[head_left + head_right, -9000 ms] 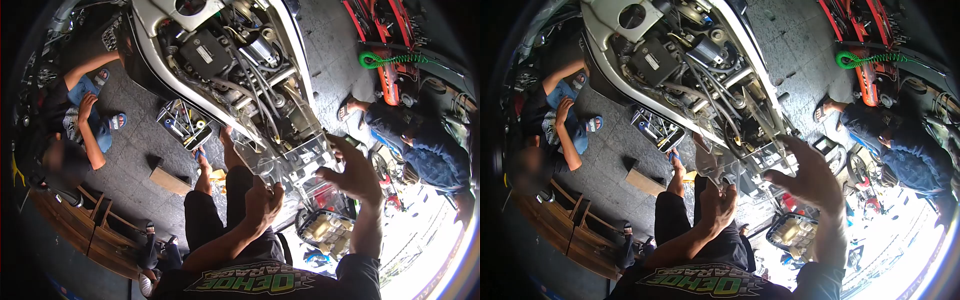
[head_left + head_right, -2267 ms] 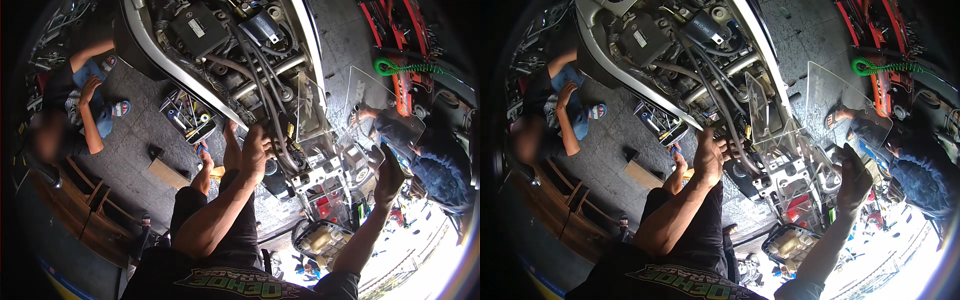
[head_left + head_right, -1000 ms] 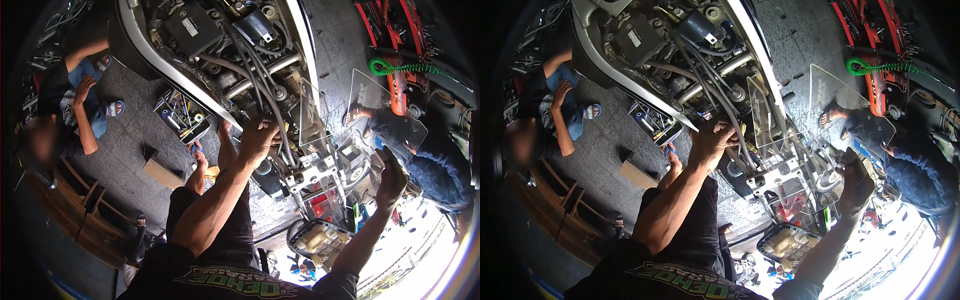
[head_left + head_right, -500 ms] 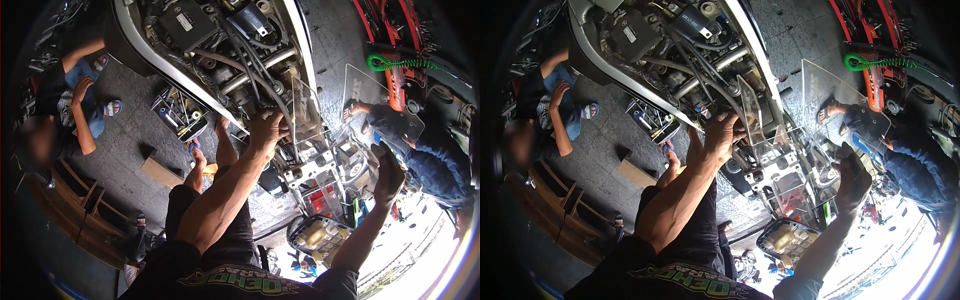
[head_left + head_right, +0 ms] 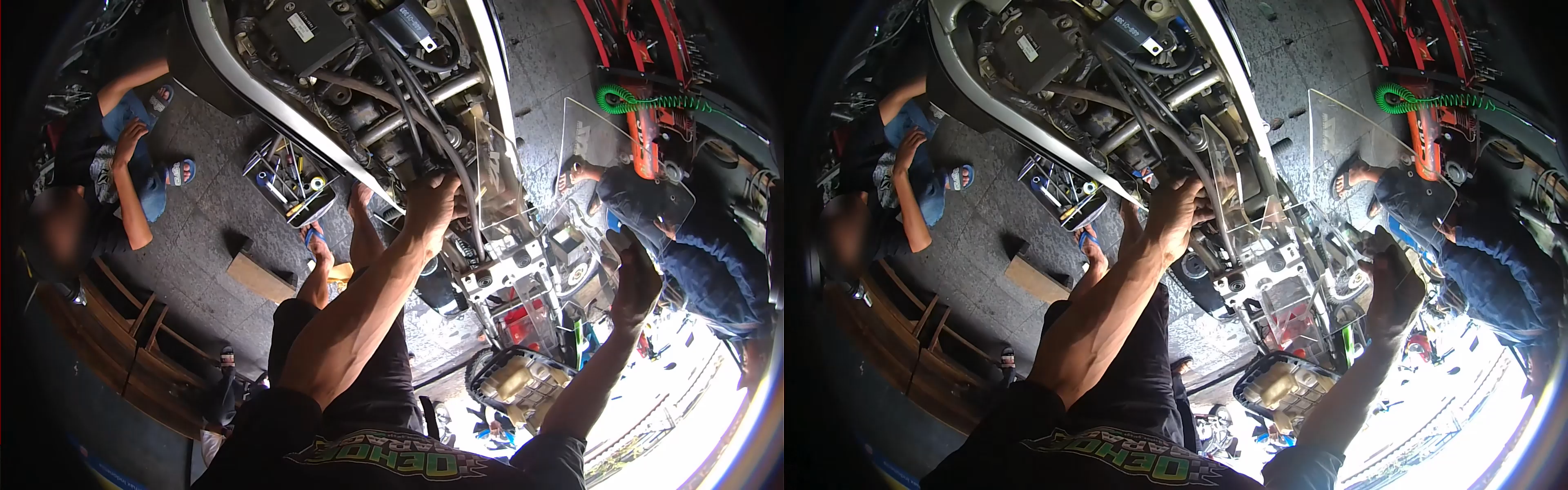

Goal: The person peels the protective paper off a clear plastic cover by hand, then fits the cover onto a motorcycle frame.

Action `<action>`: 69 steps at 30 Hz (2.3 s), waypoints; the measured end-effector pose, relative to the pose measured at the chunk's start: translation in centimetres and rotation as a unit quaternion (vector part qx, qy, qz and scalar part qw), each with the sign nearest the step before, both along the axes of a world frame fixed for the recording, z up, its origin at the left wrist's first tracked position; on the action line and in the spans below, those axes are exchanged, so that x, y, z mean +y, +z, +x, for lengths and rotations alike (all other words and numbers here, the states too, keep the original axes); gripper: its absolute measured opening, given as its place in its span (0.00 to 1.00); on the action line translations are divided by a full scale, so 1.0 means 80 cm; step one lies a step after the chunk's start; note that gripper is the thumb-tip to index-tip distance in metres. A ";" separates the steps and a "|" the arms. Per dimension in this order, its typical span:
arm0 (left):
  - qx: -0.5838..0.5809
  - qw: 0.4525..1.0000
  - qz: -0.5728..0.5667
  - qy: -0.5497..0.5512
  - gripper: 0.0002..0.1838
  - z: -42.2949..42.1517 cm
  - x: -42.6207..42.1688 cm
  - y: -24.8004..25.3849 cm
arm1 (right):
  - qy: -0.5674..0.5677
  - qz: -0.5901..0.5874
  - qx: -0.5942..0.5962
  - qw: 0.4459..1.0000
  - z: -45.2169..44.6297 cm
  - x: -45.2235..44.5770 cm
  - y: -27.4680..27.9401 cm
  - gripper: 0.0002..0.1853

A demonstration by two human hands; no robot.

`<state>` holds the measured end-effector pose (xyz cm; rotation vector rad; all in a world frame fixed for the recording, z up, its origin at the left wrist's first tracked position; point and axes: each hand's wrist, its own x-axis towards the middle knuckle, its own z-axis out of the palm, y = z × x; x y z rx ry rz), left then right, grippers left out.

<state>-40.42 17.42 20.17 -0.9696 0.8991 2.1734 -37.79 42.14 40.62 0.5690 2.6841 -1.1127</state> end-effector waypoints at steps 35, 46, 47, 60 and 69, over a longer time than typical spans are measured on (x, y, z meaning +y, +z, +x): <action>0.146 0.955 -0.147 -0.212 0.12 0.076 -0.030 -0.021 | -0.211 -0.012 0.131 0.968 0.042 -0.008 0.024 0.23; 0.126 0.970 -0.055 -0.199 0.20 0.106 -0.033 -0.015 | -0.315 -0.001 0.135 0.939 0.159 -0.003 0.044 0.21; 0.123 0.974 -0.059 -0.181 0.22 0.105 -0.035 -0.011 | -0.323 0.003 0.140 0.936 0.168 -0.001 0.045 0.21; 0.068 0.990 -0.018 -0.121 0.13 0.071 -0.076 -0.019 | -0.381 0.083 0.138 0.911 0.289 0.017 0.051 0.18; 0.064 0.980 -0.123 -0.141 0.17 0.031 -0.103 -0.010 | -0.373 0.141 0.175 0.900 0.302 0.009 0.048 0.15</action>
